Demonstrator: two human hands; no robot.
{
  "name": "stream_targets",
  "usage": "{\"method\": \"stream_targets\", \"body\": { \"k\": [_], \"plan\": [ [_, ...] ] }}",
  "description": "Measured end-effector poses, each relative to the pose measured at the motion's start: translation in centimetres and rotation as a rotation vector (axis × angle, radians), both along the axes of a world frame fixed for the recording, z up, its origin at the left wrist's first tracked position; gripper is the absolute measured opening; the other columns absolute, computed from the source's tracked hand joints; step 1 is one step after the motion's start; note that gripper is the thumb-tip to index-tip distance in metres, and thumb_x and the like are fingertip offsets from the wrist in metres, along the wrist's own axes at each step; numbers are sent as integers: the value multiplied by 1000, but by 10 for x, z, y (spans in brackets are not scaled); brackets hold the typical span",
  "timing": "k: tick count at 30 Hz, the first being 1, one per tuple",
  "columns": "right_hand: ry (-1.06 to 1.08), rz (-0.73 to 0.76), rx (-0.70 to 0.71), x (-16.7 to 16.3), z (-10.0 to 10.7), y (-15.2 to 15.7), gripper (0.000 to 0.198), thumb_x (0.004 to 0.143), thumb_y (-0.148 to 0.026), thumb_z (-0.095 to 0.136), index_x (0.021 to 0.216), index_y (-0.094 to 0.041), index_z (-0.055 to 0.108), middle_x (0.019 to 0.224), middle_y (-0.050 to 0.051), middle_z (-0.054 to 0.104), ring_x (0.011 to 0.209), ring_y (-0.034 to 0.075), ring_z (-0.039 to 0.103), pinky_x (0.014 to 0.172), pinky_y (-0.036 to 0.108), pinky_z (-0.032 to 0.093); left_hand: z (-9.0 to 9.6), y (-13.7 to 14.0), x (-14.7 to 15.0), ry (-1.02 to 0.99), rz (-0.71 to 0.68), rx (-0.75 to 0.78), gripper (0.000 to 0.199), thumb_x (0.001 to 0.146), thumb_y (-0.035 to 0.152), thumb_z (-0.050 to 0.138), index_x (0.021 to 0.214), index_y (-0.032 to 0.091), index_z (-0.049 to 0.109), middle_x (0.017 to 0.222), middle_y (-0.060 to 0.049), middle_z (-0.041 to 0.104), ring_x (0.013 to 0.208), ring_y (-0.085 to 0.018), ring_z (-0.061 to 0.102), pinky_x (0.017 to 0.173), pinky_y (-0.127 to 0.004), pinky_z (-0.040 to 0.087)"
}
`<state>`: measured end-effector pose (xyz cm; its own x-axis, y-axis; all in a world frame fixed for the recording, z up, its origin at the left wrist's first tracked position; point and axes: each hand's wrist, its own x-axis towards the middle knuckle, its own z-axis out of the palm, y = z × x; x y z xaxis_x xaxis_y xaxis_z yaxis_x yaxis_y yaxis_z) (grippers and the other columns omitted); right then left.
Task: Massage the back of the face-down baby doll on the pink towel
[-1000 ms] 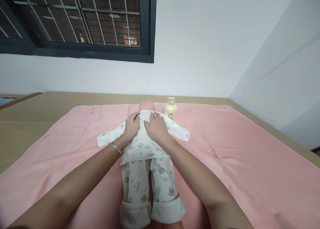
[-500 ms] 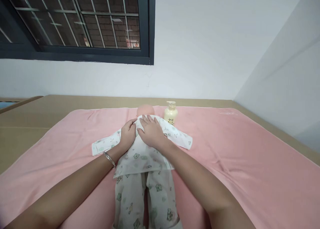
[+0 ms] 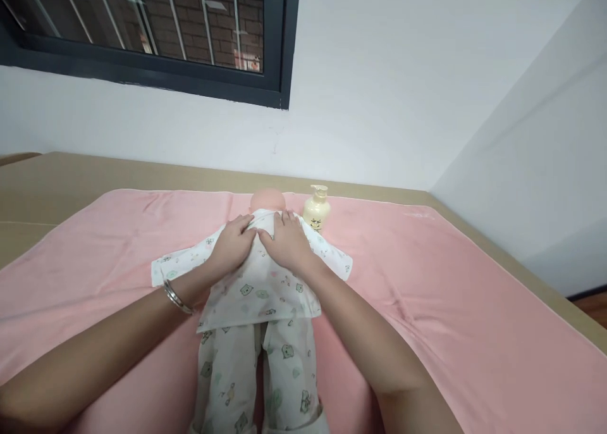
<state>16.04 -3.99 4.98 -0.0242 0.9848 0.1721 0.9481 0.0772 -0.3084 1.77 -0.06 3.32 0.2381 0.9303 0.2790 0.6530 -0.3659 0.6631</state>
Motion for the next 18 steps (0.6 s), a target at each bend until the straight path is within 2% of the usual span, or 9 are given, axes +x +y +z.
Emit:
{"method": "stream_targets", "body": {
  "k": [2, 4, 6, 9, 11, 15, 18],
  "plan": [
    [-11, 18, -14, -3, 4, -5, 65, 100, -47, 33, 144, 0, 43, 154, 26, 42, 147, 37, 35, 120, 49, 29, 6, 9, -2, 57, -9, -31, 39, 90, 26, 42, 114, 10, 68, 126, -17, 68, 120, -34, 62, 108, -52, 47],
    [-24, 32, -24, -8, 10, -13, 60, 99, -41, 35, 139, 2, 48, 148, 28, 49, 142, 38, 41, 119, 49, 30, 9, 12, -2, 111, -25, -33, 39, 92, 27, 39, 108, 8, 68, 118, -21, 70, 115, -36, 63, 105, -54, 47],
    [-32, 55, -39, -9, 17, -19, 55, 97, -35, 38, 133, 3, 52, 141, 29, 55, 137, 38, 47, 117, 49, 31, 8, 6, 1, 151, -44, 0, 41, 94, 26, 36, 114, 5, 65, 124, -24, 66, 124, -38, 58, 111, -57, 40],
    [-10, 111, -85, 1, 24, -16, 49, 95, -37, 40, 128, -8, 60, 134, 19, 64, 126, 31, 58, 110, 41, 42, 2, -11, 5, 174, -70, 52, 47, 94, 21, 33, 132, 3, 55, 145, -24, 52, 143, -35, 40, 122, -55, 26],
    [-2, 130, -100, 11, 23, -9, 53, 94, -41, 43, 136, -12, 55, 145, 15, 58, 134, 29, 53, 110, 38, 43, -1, -17, 6, 165, -76, 61, 50, 95, 21, 33, 138, 5, 51, 149, -20, 49, 146, -32, 36, 124, -52, 23],
    [-15, 111, -99, 11, 15, -4, 67, 97, -44, 39, 151, -5, 36, 160, 19, 37, 150, 33, 33, 120, 45, 32, -5, -4, 4, 116, -50, 37, 47, 93, 24, 39, 134, 10, 56, 143, -15, 57, 137, -29, 48, 121, -48, 32],
    [-28, 67, -66, -3, 12, -13, 63, 98, -36, 34, 150, 0, 36, 155, 25, 42, 148, 37, 35, 121, 50, 29, -8, 8, 1, 78, -9, 23, 46, 92, 28, 42, 131, 9, 59, 139, -15, 61, 132, -29, 53, 116, -47, 39]
  ]
}}
